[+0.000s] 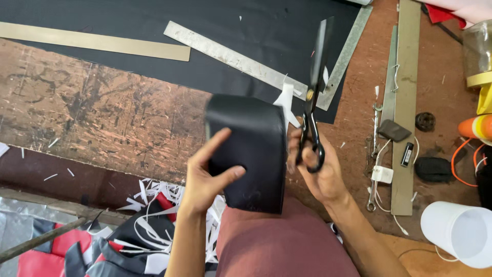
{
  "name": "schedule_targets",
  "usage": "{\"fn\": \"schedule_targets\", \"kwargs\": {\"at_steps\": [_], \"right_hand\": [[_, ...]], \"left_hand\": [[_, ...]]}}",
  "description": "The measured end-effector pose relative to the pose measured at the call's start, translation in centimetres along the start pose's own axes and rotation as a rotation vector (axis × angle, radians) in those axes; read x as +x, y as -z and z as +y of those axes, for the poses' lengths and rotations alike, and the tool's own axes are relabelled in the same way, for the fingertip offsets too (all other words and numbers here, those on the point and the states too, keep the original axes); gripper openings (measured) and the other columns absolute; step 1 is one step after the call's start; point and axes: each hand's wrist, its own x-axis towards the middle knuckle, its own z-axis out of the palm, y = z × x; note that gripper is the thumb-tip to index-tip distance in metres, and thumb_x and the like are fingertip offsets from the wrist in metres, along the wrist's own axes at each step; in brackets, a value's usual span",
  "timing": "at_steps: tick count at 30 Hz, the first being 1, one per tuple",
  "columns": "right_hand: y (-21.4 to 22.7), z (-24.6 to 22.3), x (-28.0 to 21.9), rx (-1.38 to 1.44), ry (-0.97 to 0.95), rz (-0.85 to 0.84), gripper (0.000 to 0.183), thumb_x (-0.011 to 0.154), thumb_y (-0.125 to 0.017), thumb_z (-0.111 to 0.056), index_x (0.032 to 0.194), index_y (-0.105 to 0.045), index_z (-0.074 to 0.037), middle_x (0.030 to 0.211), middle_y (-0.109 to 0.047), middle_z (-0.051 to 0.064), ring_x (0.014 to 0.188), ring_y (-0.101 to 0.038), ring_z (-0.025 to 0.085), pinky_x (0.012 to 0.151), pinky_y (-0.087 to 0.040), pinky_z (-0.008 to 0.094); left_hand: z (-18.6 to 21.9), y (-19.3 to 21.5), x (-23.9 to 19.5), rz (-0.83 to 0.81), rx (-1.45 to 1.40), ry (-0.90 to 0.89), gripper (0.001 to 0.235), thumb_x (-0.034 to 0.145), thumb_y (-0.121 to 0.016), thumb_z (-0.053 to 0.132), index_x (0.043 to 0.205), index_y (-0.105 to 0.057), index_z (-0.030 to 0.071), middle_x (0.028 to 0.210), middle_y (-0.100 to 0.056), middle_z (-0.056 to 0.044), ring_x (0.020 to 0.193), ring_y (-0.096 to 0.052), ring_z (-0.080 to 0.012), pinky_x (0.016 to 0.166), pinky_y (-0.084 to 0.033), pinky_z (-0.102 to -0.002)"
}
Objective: The person uses shears to trim the edges of black and red leather pieces, following marked outlines. They handle each piece individually, rotating them to cut along the perimeter and remove excess material.
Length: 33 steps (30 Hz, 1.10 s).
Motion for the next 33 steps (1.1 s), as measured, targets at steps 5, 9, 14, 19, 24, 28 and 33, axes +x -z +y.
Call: {"fn": "schedule_targets", "kwargs": {"at_steps": [5, 9, 14, 19, 24, 28, 33], "right_hand": [[-0.3, 0.7, 0.7, 0.020, -0.092, 0.120, 0.033, 0.094, -0.073, -0.007, 0.122, -0.058, 0.004, 0.091, -0.061, 0.003, 0.075, -0.059, 0.010, 0.068, -0.048, 0.025], [1.4, 1.2, -0.4, 0.031, -0.132, 0.120, 0.029, 0.094, -0.071, -0.003, 0.120, -0.060, 0.003, 0.085, -0.060, 0.004, 0.061, -0.055, 0.010, 0.055, -0.043, 0.026], [2.1, 0.7, 0.0, 0.019, -0.146, 0.102, 0.029, 0.096, -0.071, -0.009, 0.122, -0.059, 0.000, 0.087, -0.061, 0.007, 0.065, -0.059, 0.015, 0.062, -0.046, 0.030], [-1.1, 1.7, 0.3, 0.036, -0.200, -0.070, 0.036, 0.096, -0.071, -0.027, 0.121, -0.059, -0.006, 0.103, -0.071, 0.010, 0.071, -0.062, 0.015, 0.065, -0.050, 0.028], [-2.0, 3.0, 0.6, -0.095, -0.279, 0.009, 0.025, 0.099, -0.064, -0.006, 0.121, -0.056, 0.000, 0.095, -0.059, 0.005, 0.076, -0.056, 0.009, 0.060, -0.047, 0.023], [1.6, 3.1, 1.2, -0.146, -0.234, 0.028, 0.018, 0.101, -0.054, -0.008, 0.117, -0.058, -0.001, 0.092, -0.059, 0.004, 0.065, -0.051, 0.007, 0.050, -0.039, 0.021], [8.7, 2.6, 1.8, -0.300, -0.123, -0.011, 0.013, 0.104, -0.065, 0.005, 0.115, -0.059, 0.001, 0.092, -0.059, 0.004, 0.068, -0.053, 0.012, 0.061, -0.040, 0.025]], "left_hand": [[0.3, -0.5, -0.9, -0.016, 0.145, 0.060, 0.072, 0.074, -0.084, -0.006, 0.142, -0.062, 0.001, 0.136, -0.069, -0.010, 0.123, -0.064, -0.0158, 0.108, -0.050, -0.031], [0.9, 0.9, -1.8, 0.116, 0.089, 0.011, 0.076, 0.071, -0.083, -0.009, 0.143, -0.059, 0.000, 0.135, -0.067, -0.011, 0.122, -0.064, -0.0163, 0.107, -0.051, -0.032], [1.6, 3.6, -4.4, 0.263, -0.067, 0.091, 0.080, 0.069, -0.081, -0.010, 0.144, -0.057, 0.000, 0.132, -0.069, -0.013, 0.117, -0.067, -0.0173, 0.102, -0.056, -0.032], [2.2, 2.6, -5.6, 0.167, 0.133, 0.040, 0.074, 0.074, -0.082, -0.007, 0.143, -0.059, 0.003, 0.135, -0.068, -0.009, 0.121, -0.064, -0.0171, 0.106, -0.051, -0.031], [2.2, 0.6, -6.1, 0.137, 0.385, -0.035, 0.070, 0.079, -0.079, -0.001, 0.145, -0.061, 0.008, 0.134, -0.069, -0.010, 0.126, -0.064, -0.0208, 0.112, -0.048, -0.033], [1.5, 3.7, -9.1, 0.302, 0.414, -0.150, 0.071, 0.081, -0.080, 0.000, 0.147, -0.057, 0.006, 0.151, -0.061, -0.012, 0.144, -0.054, -0.0220, 0.122, -0.039, -0.035], [0.4, 11.7, -20.3, 0.680, 0.622, -0.005, 0.078, 0.076, -0.085, -0.002, 0.148, -0.056, 0.005, 0.152, -0.059, -0.011, 0.144, -0.052, -0.0230, 0.123, -0.035, -0.035]]}}
